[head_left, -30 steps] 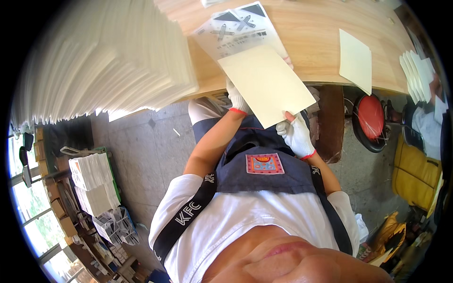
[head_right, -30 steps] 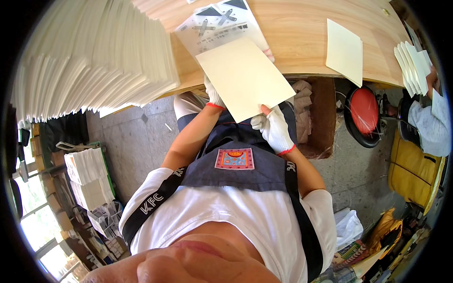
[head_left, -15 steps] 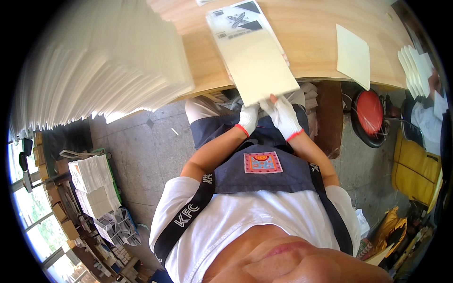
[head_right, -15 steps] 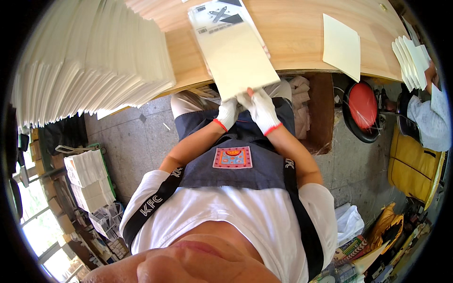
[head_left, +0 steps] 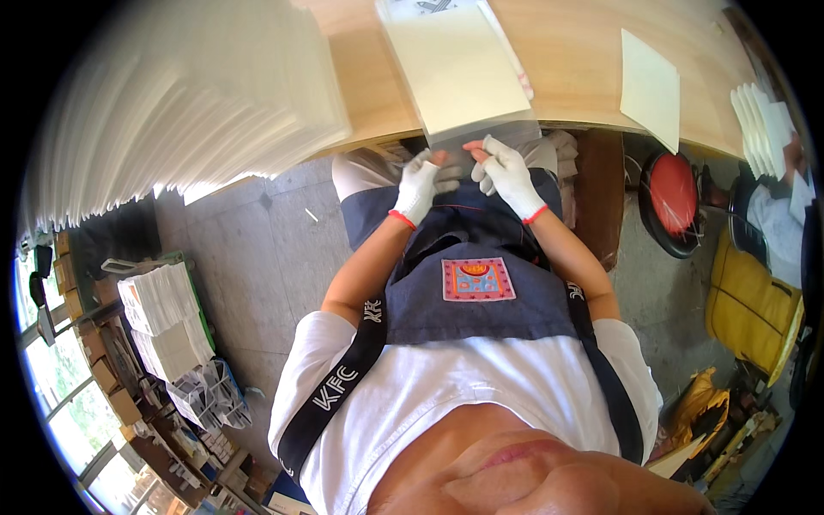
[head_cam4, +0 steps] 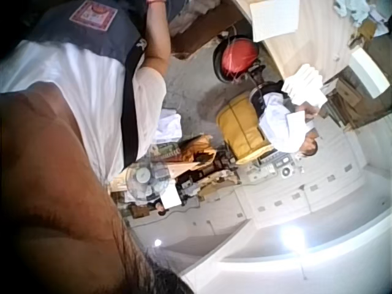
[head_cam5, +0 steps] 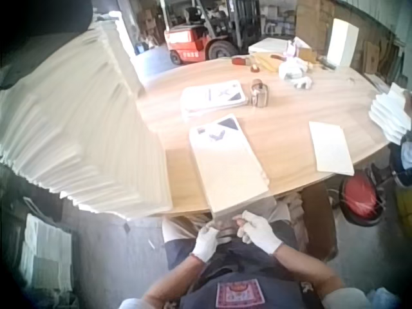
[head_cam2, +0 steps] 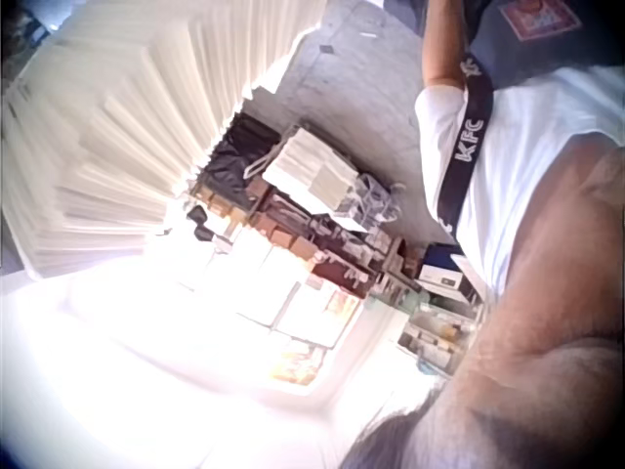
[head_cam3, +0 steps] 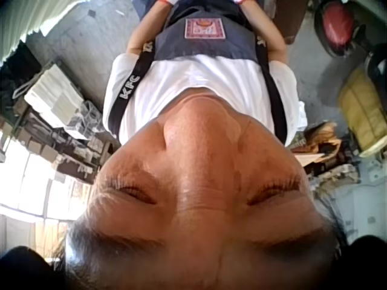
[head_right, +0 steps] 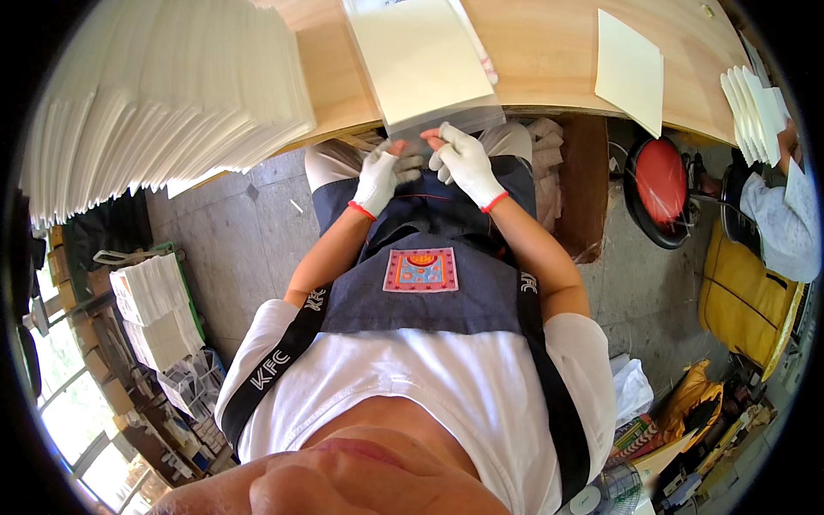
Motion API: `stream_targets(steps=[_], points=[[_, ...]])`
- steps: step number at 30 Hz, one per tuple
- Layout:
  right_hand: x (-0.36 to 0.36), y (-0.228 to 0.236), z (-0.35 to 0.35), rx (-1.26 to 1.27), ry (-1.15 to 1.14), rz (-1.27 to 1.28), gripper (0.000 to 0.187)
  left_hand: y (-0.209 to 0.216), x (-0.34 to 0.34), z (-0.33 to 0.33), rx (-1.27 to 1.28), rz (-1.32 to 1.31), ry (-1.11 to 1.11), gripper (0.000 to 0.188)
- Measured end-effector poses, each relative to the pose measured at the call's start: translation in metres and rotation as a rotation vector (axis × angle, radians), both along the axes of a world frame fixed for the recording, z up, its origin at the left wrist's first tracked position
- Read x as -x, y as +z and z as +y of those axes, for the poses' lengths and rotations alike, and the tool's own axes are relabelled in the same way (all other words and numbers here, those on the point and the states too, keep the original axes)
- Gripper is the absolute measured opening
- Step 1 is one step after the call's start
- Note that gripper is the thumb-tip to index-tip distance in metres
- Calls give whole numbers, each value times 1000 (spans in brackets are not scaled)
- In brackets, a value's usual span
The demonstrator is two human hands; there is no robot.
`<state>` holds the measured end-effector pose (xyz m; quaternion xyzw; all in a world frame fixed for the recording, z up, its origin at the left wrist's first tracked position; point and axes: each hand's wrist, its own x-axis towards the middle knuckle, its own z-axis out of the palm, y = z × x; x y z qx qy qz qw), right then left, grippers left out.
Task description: The person repeatedly picks up a single sheet of paper from a stack, folds it in half, and places it onto a separate pile. The task involves continuous manual folding of paper sheets in a repetitive manner.
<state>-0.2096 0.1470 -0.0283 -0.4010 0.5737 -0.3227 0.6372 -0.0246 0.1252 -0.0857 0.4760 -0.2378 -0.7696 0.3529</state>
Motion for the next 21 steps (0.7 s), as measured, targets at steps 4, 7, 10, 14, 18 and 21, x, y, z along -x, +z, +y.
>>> stream_targets(steps=[4,7,10,14,18,21], points=[[-24,-25,-20,836,201,695,19,2,-8,-8,109,-145,46,25],[-37,-21,-30,738,446,977,16,13,-11,-6,175,-152,-8,23],[-33,-21,-35,840,510,907,16,-1,-19,-15,275,-264,-117,22],[-2,4,-21,377,348,295,11,9,-17,-5,126,-219,52,22],[22,-3,-11,283,194,336,10,11,-19,-3,117,-190,11,22],[-4,4,-15,482,269,414,15,23,-16,-3,158,-197,31,21]])
